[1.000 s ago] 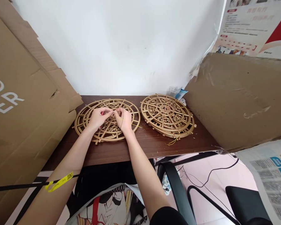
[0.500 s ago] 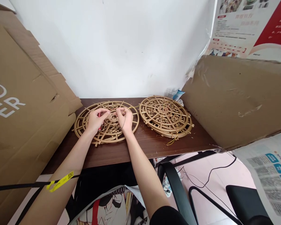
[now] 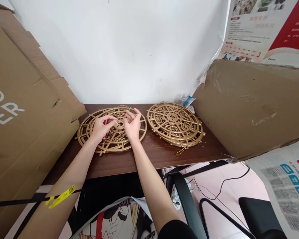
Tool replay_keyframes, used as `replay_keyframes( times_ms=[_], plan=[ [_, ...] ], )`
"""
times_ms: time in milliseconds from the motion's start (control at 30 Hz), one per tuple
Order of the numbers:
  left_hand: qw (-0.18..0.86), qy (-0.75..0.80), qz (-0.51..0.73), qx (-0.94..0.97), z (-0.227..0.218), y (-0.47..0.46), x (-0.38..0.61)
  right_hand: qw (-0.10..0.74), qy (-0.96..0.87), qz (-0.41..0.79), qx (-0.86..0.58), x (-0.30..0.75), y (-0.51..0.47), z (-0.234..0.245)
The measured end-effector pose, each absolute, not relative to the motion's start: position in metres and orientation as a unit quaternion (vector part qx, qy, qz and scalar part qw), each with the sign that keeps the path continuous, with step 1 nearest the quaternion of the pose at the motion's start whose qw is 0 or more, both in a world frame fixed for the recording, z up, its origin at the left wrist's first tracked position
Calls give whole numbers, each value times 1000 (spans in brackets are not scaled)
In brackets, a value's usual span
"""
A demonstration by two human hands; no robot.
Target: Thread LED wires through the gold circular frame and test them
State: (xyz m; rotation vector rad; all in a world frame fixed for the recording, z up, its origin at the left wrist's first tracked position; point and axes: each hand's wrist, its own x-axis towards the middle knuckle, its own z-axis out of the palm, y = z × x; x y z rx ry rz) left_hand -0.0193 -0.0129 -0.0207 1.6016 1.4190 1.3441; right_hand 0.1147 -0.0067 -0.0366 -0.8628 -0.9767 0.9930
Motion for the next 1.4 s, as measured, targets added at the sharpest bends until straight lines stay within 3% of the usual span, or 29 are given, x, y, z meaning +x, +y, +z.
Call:
replay_keyframes(
  times_ms=[167,500,1200,1400],
  plan=[
    [305,534,507,604,-21,-13,-20,694,-421,453,-368,114,-5,-36],
    [300,526,515,607,-23,-10,-21,557,-594,385,-433,116,-11,-29],
    [278,512,498,642,-30,-6,-23,565,-624,330,-428,117,-18,-21],
    [279,501,488,658,-29,-7,-23,604,-590,337,-417,117,-16,-23]
  ],
)
